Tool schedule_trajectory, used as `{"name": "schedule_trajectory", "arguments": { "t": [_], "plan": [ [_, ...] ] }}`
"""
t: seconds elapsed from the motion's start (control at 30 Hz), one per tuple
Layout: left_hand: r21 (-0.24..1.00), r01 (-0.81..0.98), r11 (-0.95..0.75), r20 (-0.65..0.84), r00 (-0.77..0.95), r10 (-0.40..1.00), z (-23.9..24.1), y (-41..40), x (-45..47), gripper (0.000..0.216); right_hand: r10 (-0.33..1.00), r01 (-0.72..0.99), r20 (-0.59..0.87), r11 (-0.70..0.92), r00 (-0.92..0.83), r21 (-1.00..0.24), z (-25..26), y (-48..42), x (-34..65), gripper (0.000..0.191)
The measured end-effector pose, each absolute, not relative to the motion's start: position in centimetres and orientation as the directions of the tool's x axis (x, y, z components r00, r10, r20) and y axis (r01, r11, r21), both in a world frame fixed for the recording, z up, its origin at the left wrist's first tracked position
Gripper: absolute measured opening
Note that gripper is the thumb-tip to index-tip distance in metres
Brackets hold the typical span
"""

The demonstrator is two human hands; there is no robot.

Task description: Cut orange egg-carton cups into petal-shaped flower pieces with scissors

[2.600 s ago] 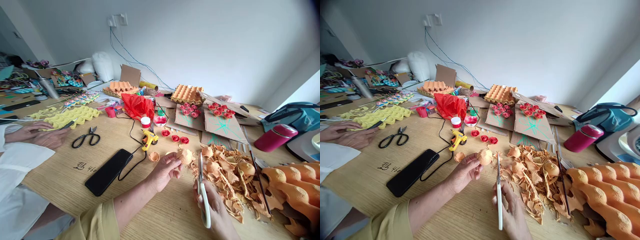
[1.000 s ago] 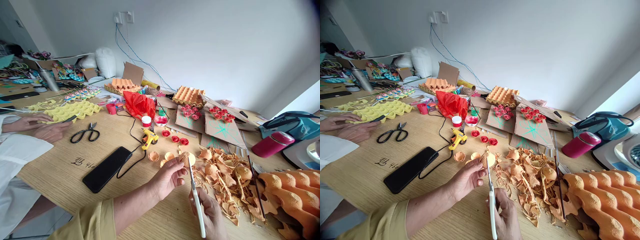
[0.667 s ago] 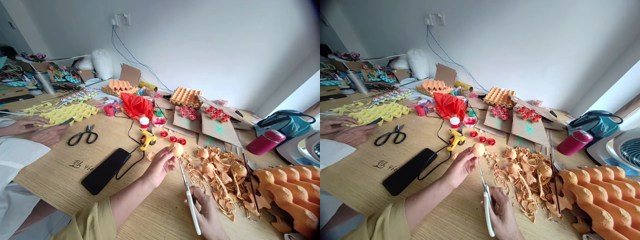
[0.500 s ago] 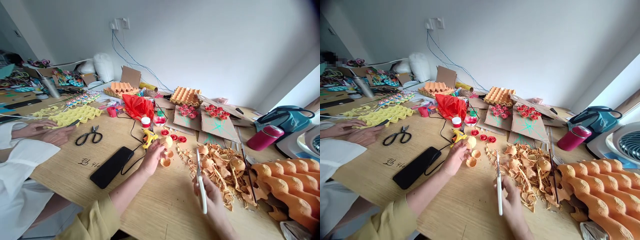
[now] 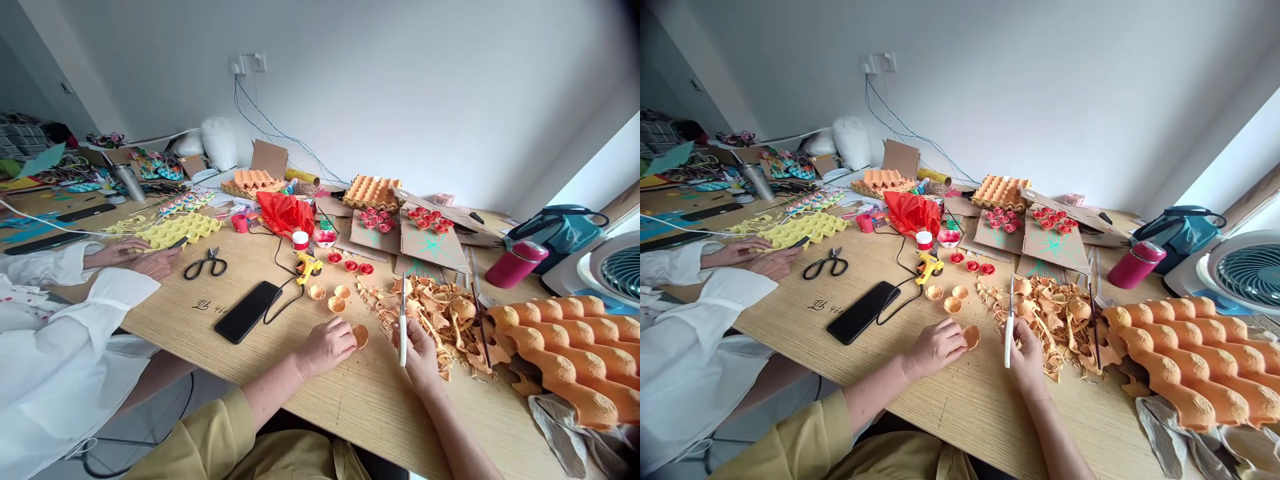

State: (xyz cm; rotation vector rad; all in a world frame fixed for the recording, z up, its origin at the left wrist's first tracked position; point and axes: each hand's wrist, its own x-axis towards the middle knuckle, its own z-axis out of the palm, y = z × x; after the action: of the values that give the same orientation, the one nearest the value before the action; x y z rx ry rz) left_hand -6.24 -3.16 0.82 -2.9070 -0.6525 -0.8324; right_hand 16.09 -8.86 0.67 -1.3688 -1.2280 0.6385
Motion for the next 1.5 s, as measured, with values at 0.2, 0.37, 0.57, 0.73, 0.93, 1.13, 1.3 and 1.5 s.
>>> {"name": "schedule_trajectory", "arguments": {
  "t": [0.2, 0.37, 0.57, 0.73, 0.93, 1.13, 1.3, 1.5],
  "plan": [
    [0.039, 0.472, -0.881, 0.485, 0.762, 0.430, 1.2, -2.5, -5.1, 0.017, 0.912, 0.298, 0.241, 0.142, 0.332, -0.944, 0.4, -8.7, 16.8, 0.030],
    [-0.028, 0.517, -0.856, 0.417, 0.784, 0.460, 1.6, -0.8, -3.2, 0.021, 0.916, 0.292, 0.194, 0.090, 0.351, -0.952, 0.4, -8.5, 17.1, 0.033],
    [0.023, 0.547, -0.837, 0.361, 0.776, 0.517, 2.0, 1.7, -1.0, 0.019, 0.927, 0.370, 0.157, 0.021, 0.342, -0.929, 0.4, -8.6, 17.5, 0.026],
    [0.136, 0.563, -0.815, 0.360, 0.738, 0.570, 2.9, 2.0, -2.4, 0.014, 0.941, 0.425, 0.136, -0.009, 0.311, -0.905, -0.4, -8.9, 18.2, 0.020],
    [0.226, 0.710, -0.667, 0.317, 0.593, 0.740, 3.9, 2.1, -7.4, 0.021, 0.949, 0.430, 0.123, -0.014, 0.290, -0.903, -0.2, -9.0, 18.7, 0.019],
    [0.156, 0.678, -0.718, 0.321, 0.653, 0.687, 3.1, 2.7, -6.9, 0.016, 0.945, 0.428, 0.117, -0.027, 0.306, -0.903, 0.3, -8.7, 18.5, 0.021],
    [0.167, 0.562, -0.810, 0.332, 0.741, 0.583, 3.1, 2.7, -5.5, 0.016, 0.944, 0.440, 0.115, -0.036, 0.311, -0.897, 0.2, -8.7, 18.6, 0.021],
    [0.212, 0.663, -0.718, 0.305, 0.653, 0.693, 2.8, 2.8, -5.8, 0.015, 0.939, 0.488, 0.173, 0.008, 0.296, -0.873, 0.8, -8.5, 18.3, 0.021]
  ]
}}
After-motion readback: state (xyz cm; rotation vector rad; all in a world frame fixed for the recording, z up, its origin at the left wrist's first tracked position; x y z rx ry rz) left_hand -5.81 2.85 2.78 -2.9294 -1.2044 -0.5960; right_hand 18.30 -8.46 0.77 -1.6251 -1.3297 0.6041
